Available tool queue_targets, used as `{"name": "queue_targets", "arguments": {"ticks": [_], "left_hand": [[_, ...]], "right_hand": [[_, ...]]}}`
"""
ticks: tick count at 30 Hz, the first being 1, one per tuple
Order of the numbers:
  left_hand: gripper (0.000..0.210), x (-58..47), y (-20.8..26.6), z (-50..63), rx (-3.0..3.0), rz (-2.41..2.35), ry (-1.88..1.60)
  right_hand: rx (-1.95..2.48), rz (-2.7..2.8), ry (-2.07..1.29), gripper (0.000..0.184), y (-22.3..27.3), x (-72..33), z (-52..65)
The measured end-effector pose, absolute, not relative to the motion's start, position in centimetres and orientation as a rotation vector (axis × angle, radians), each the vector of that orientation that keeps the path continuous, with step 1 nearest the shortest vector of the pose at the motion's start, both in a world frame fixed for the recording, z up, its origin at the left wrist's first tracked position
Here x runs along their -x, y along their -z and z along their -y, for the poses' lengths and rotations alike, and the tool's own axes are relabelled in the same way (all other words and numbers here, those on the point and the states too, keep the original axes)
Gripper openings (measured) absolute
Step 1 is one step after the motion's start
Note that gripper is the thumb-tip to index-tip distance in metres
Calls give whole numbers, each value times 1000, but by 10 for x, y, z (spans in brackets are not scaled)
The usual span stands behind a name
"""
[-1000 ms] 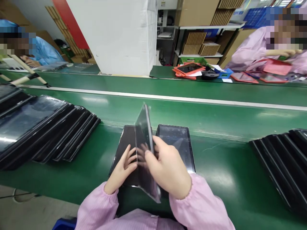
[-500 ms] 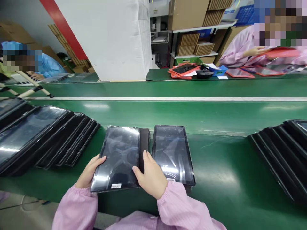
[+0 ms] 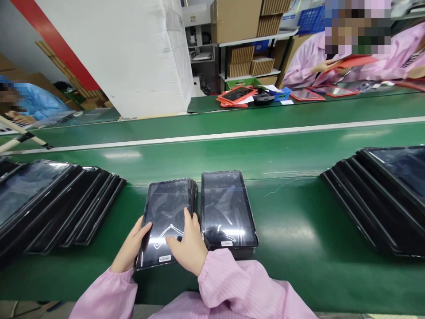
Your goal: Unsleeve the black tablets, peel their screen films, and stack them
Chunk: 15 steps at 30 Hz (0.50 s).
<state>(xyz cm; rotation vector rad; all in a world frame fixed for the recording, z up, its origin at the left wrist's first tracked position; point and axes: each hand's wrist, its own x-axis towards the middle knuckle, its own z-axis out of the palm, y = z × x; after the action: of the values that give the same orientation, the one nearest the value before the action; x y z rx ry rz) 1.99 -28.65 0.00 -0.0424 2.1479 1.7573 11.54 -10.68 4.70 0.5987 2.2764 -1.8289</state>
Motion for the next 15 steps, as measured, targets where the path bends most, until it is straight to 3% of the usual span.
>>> {"name": "queue_targets", "arguments": {"ticks": [8, 15], "left_hand": [[60, -41, -51, 248, -14, -2040, -1942], [66, -62, -29, 151, -351, -1853, -1876]], "right_hand": [[-623, -2577, 1995, 79, -71, -144, 74], [-1051, -2807, 1827, 76, -75, -191, 9]]}}
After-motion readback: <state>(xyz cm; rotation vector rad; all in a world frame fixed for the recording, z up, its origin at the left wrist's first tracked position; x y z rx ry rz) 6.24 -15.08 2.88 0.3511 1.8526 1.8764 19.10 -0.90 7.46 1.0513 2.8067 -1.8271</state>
